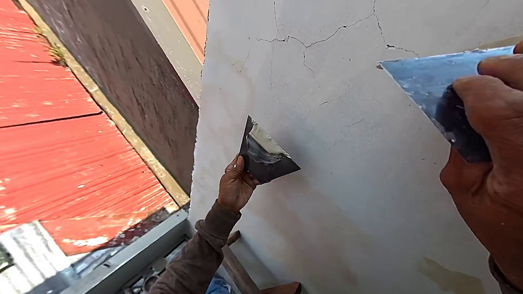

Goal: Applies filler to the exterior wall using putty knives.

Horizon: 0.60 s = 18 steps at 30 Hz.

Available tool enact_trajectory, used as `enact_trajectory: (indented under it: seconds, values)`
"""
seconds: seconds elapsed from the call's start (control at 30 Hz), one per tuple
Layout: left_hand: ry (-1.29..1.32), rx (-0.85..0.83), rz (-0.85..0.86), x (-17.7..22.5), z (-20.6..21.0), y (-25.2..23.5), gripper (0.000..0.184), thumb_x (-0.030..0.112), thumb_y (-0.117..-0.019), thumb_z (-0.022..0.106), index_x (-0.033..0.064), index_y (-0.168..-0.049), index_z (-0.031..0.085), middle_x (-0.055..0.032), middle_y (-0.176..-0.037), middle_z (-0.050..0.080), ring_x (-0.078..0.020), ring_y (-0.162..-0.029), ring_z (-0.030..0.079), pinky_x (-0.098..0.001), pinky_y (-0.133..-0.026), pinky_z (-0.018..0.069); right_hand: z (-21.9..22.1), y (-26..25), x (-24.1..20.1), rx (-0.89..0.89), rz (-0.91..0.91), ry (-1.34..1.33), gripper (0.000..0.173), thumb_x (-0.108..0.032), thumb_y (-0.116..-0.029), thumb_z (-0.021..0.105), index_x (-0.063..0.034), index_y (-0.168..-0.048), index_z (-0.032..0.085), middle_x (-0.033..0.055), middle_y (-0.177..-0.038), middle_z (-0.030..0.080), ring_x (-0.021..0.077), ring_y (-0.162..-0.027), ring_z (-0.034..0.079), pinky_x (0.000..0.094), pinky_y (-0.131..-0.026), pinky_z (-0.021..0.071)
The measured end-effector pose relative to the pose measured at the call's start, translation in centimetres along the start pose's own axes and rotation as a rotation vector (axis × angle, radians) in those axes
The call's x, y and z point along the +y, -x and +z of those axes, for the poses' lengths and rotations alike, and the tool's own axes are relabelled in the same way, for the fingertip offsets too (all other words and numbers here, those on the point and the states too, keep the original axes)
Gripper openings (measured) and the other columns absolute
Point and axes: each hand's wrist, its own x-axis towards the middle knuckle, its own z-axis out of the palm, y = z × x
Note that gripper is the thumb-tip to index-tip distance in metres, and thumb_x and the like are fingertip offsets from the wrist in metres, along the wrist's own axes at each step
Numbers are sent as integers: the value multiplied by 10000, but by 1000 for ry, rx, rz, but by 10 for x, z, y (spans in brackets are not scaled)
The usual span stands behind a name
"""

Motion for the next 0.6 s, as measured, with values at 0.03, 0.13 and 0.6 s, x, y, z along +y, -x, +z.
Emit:
enact_trajectory:
  seconds: [0.03,0.13,0.6]
  values:
    - [23,2,-19,-4,1,4,311,299,-1065,515,120,-1288,637,-191,-1124,717,-293,-939,741,-463,-803,628,8,-18,0,-22,-84,30,376,-56,-1039,499,-43,-1410,561,220,-1444,567,415,-1371,514,557,-1100,433]
    - [88,-41,-64,-17,7,14,310,277,-1053,549,68,-1265,636,-207,-1117,717,-311,-951,739,-480,-821,623,37,-69,8,-175,-271,107,444,16,-1035,446,-27,-1470,525,228,-1501,517,453,-1386,481,606,-1134,349]
    - [127,-64,-101,-29,-10,31,303,242,-1053,551,48,-1264,649,-215,-1148,710,-312,-990,735,-478,-850,618,72,-91,3,-390,-228,240,417,60,-1015,461,40,-1426,524,306,-1489,480,498,-1392,441,651,-1135,309]
